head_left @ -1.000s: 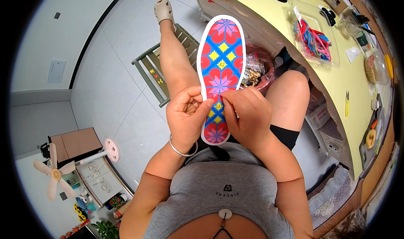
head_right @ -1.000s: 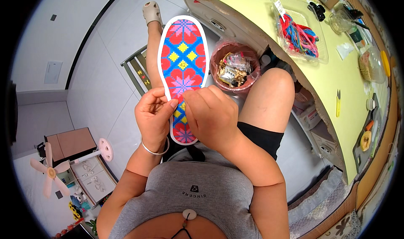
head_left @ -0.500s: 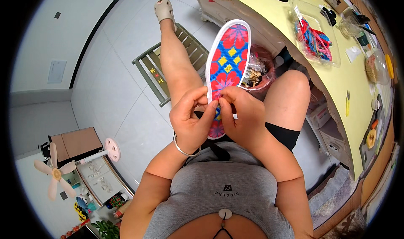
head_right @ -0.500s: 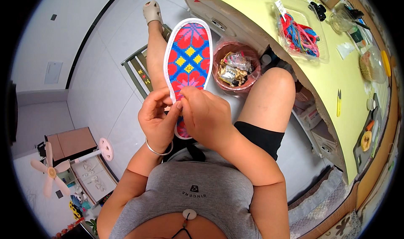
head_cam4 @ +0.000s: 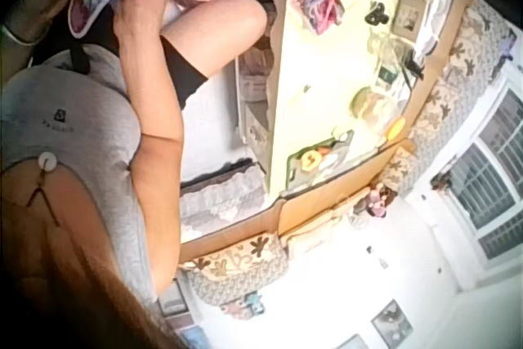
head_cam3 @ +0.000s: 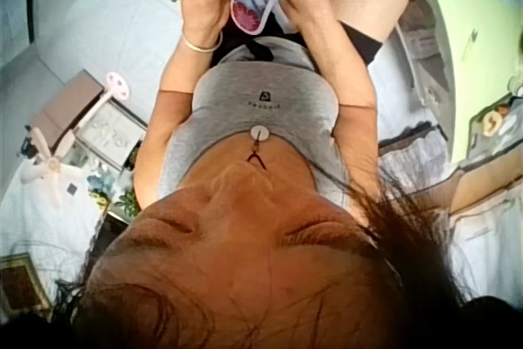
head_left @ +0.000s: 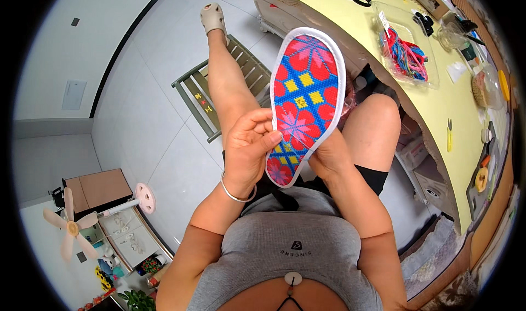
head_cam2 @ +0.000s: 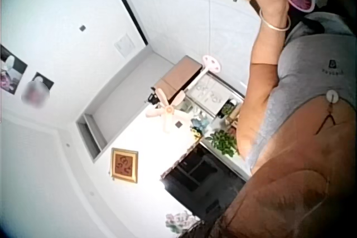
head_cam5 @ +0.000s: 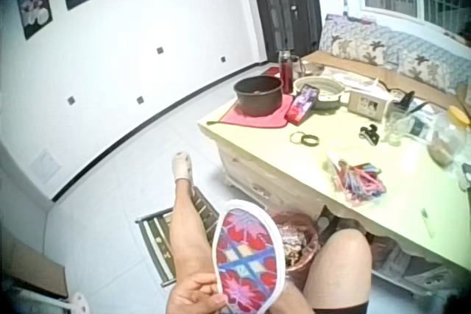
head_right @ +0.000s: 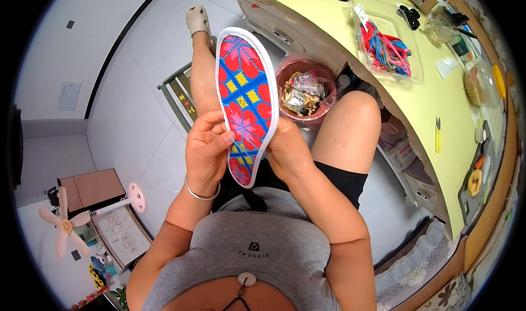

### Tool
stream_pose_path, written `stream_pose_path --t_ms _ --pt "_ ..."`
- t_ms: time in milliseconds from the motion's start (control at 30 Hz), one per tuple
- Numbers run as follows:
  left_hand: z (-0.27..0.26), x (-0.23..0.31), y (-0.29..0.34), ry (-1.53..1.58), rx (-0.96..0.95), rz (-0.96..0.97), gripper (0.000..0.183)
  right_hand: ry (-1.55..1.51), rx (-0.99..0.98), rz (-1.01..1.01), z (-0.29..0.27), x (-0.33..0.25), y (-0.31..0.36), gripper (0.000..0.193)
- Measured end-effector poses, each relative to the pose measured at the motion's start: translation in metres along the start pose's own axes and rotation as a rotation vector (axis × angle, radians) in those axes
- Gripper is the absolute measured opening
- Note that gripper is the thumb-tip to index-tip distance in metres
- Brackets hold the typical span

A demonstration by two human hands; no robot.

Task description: The person sews a decorative pattern onto a shoe insole using a needle and thread, pulling the thread through the insole repeatedly.

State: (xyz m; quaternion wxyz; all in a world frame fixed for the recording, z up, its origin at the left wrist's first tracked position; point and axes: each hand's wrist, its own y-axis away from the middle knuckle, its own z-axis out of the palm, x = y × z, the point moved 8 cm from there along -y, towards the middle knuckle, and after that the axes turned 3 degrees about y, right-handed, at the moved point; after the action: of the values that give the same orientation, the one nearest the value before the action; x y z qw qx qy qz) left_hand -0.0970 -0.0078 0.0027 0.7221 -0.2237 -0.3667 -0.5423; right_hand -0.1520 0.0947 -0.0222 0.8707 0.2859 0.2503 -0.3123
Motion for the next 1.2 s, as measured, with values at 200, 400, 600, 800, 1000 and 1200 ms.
stream_pose_path --t_ms 200,400,600,800,1000,1200 --pt "0.005 0.002 0.005 -0.048 -0.015 0.015 0.032 -0.437 -0.128 -0.025 -0.001 0.007 -0.009 0.024" --pt "-0.011 0.015 0.005 -0.026 0.075 0.030 0.031 -0.728 -0.022 -0.140 -0.081 -0.061 -0.017 0.013" --pt "-0.033 0.005 -0.006 0.234 0.150 -0.129 0.031 -0.259 0.262 -0.845 -0.151 -0.164 0.036 0.015" --pt "-0.010 -0.024 -0.005 0.640 -0.012 -0.391 0.035 0.561 0.343 -0.681 -0.036 -0.094 0.027 0.008" --pt "-0.003 -0.035 0.000 0.723 -0.072 -0.455 0.042 1.210 0.047 -1.129 0.043 -0.066 0.037 0.009" --pt "-0.005 -0.035 0.001 0.779 -0.082 -0.437 0.045 1.223 0.002 -1.128 0.052 -0.058 0.038 0.011"
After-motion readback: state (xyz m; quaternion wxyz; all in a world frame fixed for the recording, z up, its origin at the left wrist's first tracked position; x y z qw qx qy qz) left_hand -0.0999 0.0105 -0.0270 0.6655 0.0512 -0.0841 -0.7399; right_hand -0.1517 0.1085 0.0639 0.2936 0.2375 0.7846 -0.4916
